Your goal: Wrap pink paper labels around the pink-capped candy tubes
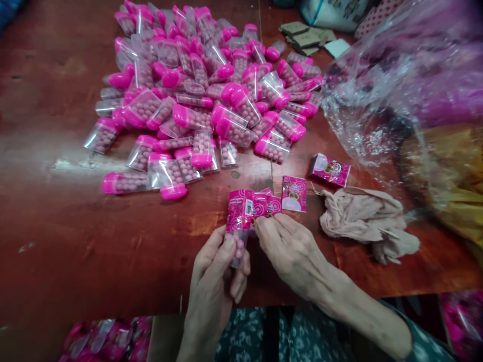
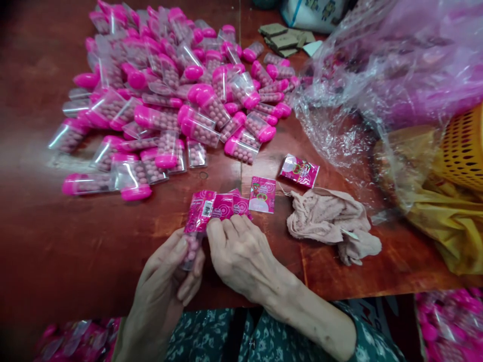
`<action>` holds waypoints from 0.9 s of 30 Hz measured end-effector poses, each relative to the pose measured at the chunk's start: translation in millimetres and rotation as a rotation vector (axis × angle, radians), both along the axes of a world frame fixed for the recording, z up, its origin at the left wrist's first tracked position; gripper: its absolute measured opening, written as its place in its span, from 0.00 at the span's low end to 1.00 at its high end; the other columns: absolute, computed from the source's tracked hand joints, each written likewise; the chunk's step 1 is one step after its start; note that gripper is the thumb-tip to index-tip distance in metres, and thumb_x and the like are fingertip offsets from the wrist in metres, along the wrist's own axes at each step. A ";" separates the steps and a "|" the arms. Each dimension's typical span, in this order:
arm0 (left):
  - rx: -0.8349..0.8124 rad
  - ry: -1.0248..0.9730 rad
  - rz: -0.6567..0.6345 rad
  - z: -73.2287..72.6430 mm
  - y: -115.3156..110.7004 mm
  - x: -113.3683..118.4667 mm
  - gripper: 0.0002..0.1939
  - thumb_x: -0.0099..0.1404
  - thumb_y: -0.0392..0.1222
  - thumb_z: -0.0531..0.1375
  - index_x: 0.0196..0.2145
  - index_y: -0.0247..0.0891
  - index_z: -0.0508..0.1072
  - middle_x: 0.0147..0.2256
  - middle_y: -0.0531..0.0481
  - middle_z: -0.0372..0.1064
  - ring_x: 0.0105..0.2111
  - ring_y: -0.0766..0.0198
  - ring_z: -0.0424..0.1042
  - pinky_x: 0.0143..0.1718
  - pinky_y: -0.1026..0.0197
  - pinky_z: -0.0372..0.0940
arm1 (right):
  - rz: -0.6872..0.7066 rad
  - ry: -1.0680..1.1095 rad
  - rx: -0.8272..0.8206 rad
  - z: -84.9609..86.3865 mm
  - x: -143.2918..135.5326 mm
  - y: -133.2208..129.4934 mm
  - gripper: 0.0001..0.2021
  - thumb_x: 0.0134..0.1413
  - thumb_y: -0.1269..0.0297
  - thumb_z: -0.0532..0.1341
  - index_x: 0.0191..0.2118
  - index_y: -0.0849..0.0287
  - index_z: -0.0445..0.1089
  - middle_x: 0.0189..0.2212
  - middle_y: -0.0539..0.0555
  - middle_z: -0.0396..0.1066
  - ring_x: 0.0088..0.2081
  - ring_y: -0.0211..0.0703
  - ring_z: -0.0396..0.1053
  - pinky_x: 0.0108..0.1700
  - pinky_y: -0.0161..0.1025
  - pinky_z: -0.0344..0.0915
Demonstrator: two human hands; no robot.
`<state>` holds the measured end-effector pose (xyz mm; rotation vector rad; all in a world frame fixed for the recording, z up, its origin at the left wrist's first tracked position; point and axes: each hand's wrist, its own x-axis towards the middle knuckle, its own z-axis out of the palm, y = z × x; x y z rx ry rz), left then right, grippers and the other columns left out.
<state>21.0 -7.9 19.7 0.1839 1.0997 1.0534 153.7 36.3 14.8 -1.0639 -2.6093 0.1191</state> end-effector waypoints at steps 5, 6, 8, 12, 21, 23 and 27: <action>0.012 -0.054 0.008 0.0 -0.2 -4.8 0.10 0.64 0.43 0.52 0.27 0.38 0.60 0.18 0.58 0.61 0.10 0.78 0.42 0.10 0.73 0.41 | -0.074 0.297 0.019 -4.7 3.0 -7.6 0.11 0.60 0.76 0.51 0.46 0.70 0.65 0.35 0.58 0.73 0.36 0.42 0.69 0.44 0.39 0.66; 0.017 -0.054 0.000 0.5 -0.5 -5.3 0.09 0.64 0.43 0.52 0.27 0.38 0.60 0.18 0.58 0.61 0.10 0.78 0.43 0.09 0.73 0.41 | -0.061 0.312 0.022 -4.2 2.9 -8.4 0.12 0.60 0.76 0.50 0.47 0.70 0.65 0.36 0.59 0.74 0.38 0.42 0.70 0.45 0.39 0.65; 0.010 -0.036 -0.005 2.2 -1.4 -5.4 0.07 0.64 0.43 0.53 0.30 0.38 0.62 0.19 0.58 0.61 0.10 0.79 0.44 0.10 0.73 0.42 | 0.011 0.310 0.040 -0.5 2.0 -7.9 0.13 0.61 0.76 0.48 0.46 0.72 0.66 0.37 0.61 0.74 0.39 0.44 0.70 0.45 0.40 0.65; 0.027 0.042 0.018 5.9 -3.2 -4.6 0.07 0.63 0.42 0.55 0.38 0.38 0.64 0.20 0.58 0.61 0.10 0.79 0.48 0.11 0.74 0.44 | 0.121 0.249 0.079 10.7 -0.7 -2.0 0.15 0.60 0.77 0.45 0.40 0.75 0.68 0.32 0.63 0.74 0.36 0.48 0.70 0.41 0.43 0.67; 0.098 0.165 -0.032 3.5 -2.7 -7.2 0.09 0.62 0.43 0.55 0.41 0.39 0.63 0.19 0.57 0.62 0.11 0.77 0.49 0.11 0.73 0.44 | 0.060 0.293 -0.210 4.1 -8.1 1.2 0.15 0.61 0.77 0.43 0.31 0.64 0.65 0.27 0.58 0.66 0.34 0.45 0.65 0.34 0.40 0.66; 0.071 0.149 -0.003 4.8 -1.5 -4.0 0.09 0.62 0.43 0.55 0.40 0.39 0.63 0.19 0.57 0.62 0.11 0.77 0.48 0.11 0.73 0.43 | 0.027 0.325 -0.275 -4.0 -9.1 0.0 0.12 0.61 0.77 0.45 0.32 0.64 0.62 0.28 0.57 0.64 0.33 0.43 0.62 0.34 0.39 0.64; -0.023 0.130 0.074 9.7 1.3 4.6 0.07 0.62 0.43 0.55 0.38 0.39 0.64 0.17 0.58 0.61 0.11 0.78 0.45 0.12 0.73 0.42 | -0.033 0.413 -0.346 -17.9 -11.1 -0.9 0.10 0.59 0.79 0.44 0.32 0.60 0.57 0.28 0.52 0.60 0.29 0.38 0.58 0.30 0.35 0.60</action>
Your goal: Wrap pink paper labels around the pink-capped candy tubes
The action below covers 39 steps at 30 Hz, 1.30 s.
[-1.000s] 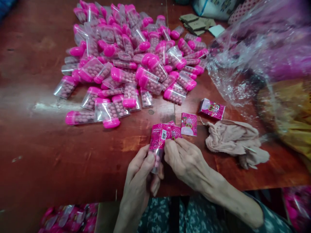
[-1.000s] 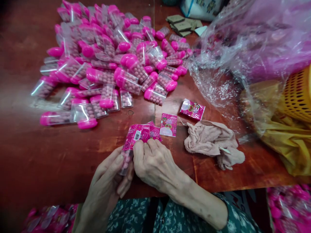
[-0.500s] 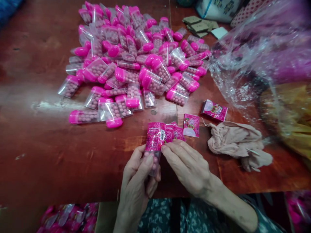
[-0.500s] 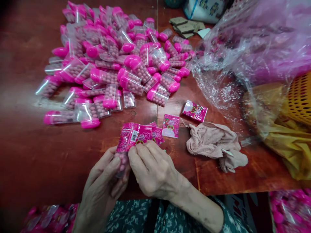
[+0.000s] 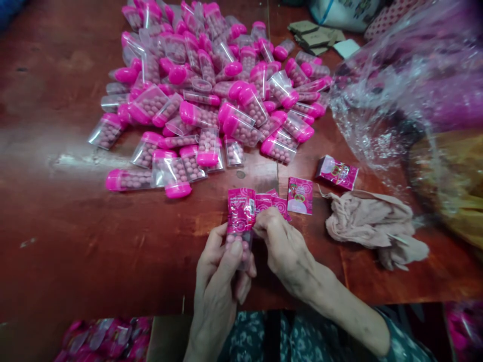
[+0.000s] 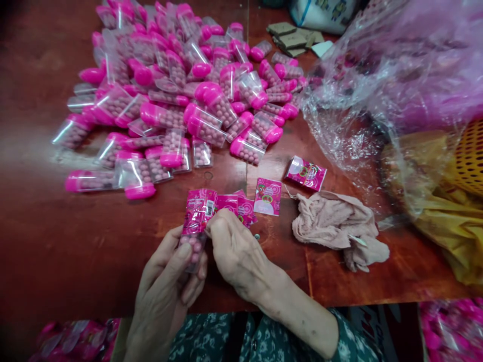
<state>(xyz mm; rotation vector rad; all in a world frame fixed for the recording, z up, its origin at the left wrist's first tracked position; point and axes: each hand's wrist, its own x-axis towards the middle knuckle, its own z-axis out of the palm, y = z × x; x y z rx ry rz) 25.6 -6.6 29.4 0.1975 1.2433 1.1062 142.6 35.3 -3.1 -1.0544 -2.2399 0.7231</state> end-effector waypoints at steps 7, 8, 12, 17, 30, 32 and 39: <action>0.047 0.113 0.052 -5.7 -2.6 5.8 0.12 0.60 0.44 0.57 0.41 0.39 0.64 0.17 0.57 0.62 0.10 0.76 0.50 0.11 0.72 0.44 | -0.084 0.080 -0.150 -4.5 -4.6 -1.1 0.09 0.57 0.78 0.44 0.31 0.57 0.53 0.27 0.49 0.58 0.27 0.37 0.56 0.28 0.34 0.57; 0.063 0.135 0.052 -7.4 -3.2 5.8 0.13 0.60 0.44 0.57 0.42 0.38 0.63 0.17 0.57 0.63 0.10 0.76 0.51 0.11 0.72 0.44 | -0.094 0.100 -0.165 -4.9 -5.5 -2.5 0.08 0.57 0.77 0.45 0.31 0.57 0.53 0.26 0.49 0.58 0.27 0.37 0.56 0.28 0.34 0.57; 0.056 0.137 0.096 -10.3 -3.0 2.5 0.13 0.59 0.44 0.59 0.41 0.38 0.65 0.17 0.58 0.61 0.10 0.76 0.52 0.11 0.73 0.45 | -0.052 0.213 -0.208 -7.8 -10.0 -13.7 0.06 0.58 0.73 0.46 0.32 0.56 0.53 0.27 0.48 0.58 0.27 0.36 0.58 0.28 0.33 0.58; 0.048 -0.054 0.041 -6.5 -1.2 -4.4 0.07 0.61 0.44 0.56 0.31 0.38 0.64 0.17 0.58 0.60 0.10 0.77 0.48 0.10 0.73 0.43 | -0.178 0.323 -0.233 -1.4 -8.6 -24.1 0.09 0.61 0.71 0.48 0.30 0.57 0.58 0.25 0.48 0.59 0.27 0.36 0.60 0.29 0.33 0.59; -0.070 -0.193 0.125 -6.6 -6.6 0.9 0.09 0.58 0.46 0.60 0.32 0.38 0.66 0.18 0.61 0.53 0.12 0.79 0.46 0.11 0.75 0.44 | -0.450 0.566 -0.564 21.2 -22.1 -25.4 0.05 0.51 0.70 0.61 0.36 0.59 0.72 0.30 0.52 0.70 0.32 0.39 0.69 0.35 0.35 0.68; -0.076 -0.131 0.136 -3.1 -7.7 2.6 0.10 0.57 0.45 0.61 0.35 0.39 0.67 0.19 0.60 0.54 0.13 0.78 0.52 0.13 0.76 0.47 | -0.416 0.653 -0.752 23.2 -23.6 -27.2 0.06 0.52 0.67 0.61 0.37 0.59 0.73 0.29 0.51 0.70 0.31 0.39 0.69 0.34 0.35 0.69; 0.065 -0.083 0.118 -5.8 -14.8 5.8 0.07 0.60 0.44 0.59 0.36 0.41 0.67 0.18 0.60 0.57 0.12 0.77 0.51 0.13 0.74 0.48 | -0.472 0.967 -1.013 20.1 -32.7 -43.8 0.13 0.52 0.60 0.61 0.45 0.53 0.72 0.34 0.51 0.70 0.22 0.32 0.64 0.22 0.31 0.66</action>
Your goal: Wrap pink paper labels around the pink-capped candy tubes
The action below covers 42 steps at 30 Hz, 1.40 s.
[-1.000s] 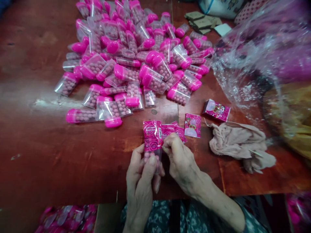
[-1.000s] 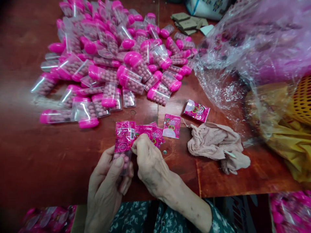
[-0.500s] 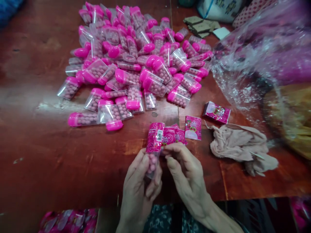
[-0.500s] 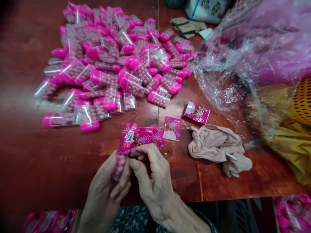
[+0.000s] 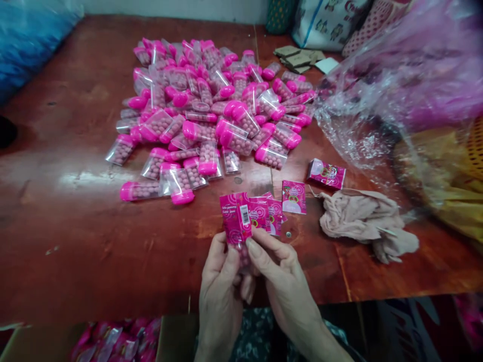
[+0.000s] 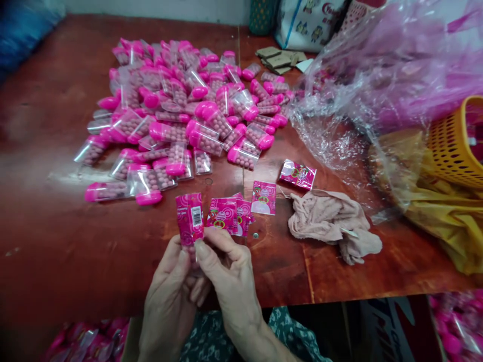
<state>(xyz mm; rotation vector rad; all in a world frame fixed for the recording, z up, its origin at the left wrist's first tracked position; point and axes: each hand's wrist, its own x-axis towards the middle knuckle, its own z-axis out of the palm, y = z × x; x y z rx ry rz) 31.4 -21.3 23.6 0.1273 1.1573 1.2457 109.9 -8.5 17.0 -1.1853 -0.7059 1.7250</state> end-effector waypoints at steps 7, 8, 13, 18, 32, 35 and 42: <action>0.032 -0.085 0.046 -6.7 -3.7 -5.9 0.05 0.61 0.43 0.58 0.34 0.41 0.65 0.19 0.61 0.56 0.11 0.78 0.50 0.12 0.74 0.48 | -0.086 -0.001 0.052 0.2 -9.5 -2.5 0.10 0.52 0.66 0.60 0.40 0.53 0.75 0.36 0.52 0.69 0.28 0.36 0.69 0.25 0.32 0.69; 0.031 -0.089 0.055 -6.5 -3.8 -6.3 0.05 0.61 0.43 0.58 0.33 0.41 0.65 0.20 0.60 0.57 0.12 0.79 0.51 0.12 0.74 0.49 | -0.091 -0.044 0.081 -0.2 -9.4 -2.7 0.10 0.53 0.66 0.59 0.40 0.53 0.75 0.37 0.53 0.70 0.33 0.39 0.71 0.31 0.35 0.71; 0.021 -0.132 0.077 -4.8 -4.3 -0.9 0.07 0.60 0.42 0.59 0.37 0.40 0.67 0.21 0.58 0.60 0.16 0.75 0.59 0.17 0.72 0.57 | -0.055 -0.410 0.327 -2.2 -7.1 -7.5 0.18 0.51 0.63 0.60 0.49 0.60 0.69 0.44 0.60 0.68 0.46 0.49 0.68 0.47 0.44 0.68; -0.025 0.096 0.073 -8.1 -7.7 5.8 0.14 0.60 0.44 0.59 0.44 0.41 0.69 0.31 0.51 0.72 0.29 0.67 0.71 0.34 0.66 0.65 | -0.030 -0.674 0.421 -2.7 -7.5 -12.7 0.17 0.57 0.62 0.55 0.51 0.62 0.65 0.44 0.61 0.68 0.46 0.49 0.68 0.47 0.44 0.68; 0.164 0.459 0.182 -0.5 -7.0 7.2 0.08 0.51 0.43 0.66 0.28 0.36 0.76 0.30 0.51 0.74 0.33 0.63 0.72 0.38 0.63 0.68 | 0.067 -0.761 0.712 -10.7 6.5 -24.6 0.24 0.61 0.68 0.48 0.62 0.63 0.47 0.53 0.67 0.59 0.56 0.58 0.57 0.52 0.54 0.62; 0.152 0.294 0.179 9.8 -1.1 11.1 0.08 0.50 0.41 0.66 0.25 0.34 0.74 0.26 0.50 0.73 0.26 0.68 0.71 0.30 0.67 0.68 | 0.113 -0.532 0.436 -4.8 10.7 -27.0 0.19 0.60 0.60 0.50 0.54 0.62 0.60 0.45 0.63 0.67 0.48 0.52 0.66 0.47 0.48 0.66; 0.029 0.102 0.076 14.5 -8.0 18.2 0.09 0.51 0.41 0.66 0.22 0.34 0.72 0.16 0.55 0.66 0.11 0.75 0.60 0.14 0.73 0.59 | 0.006 -0.299 -0.072 -1.8 15.4 -45.8 0.21 0.52 0.50 0.59 0.50 0.53 0.65 0.47 0.56 0.67 0.51 0.52 0.63 0.52 0.45 0.61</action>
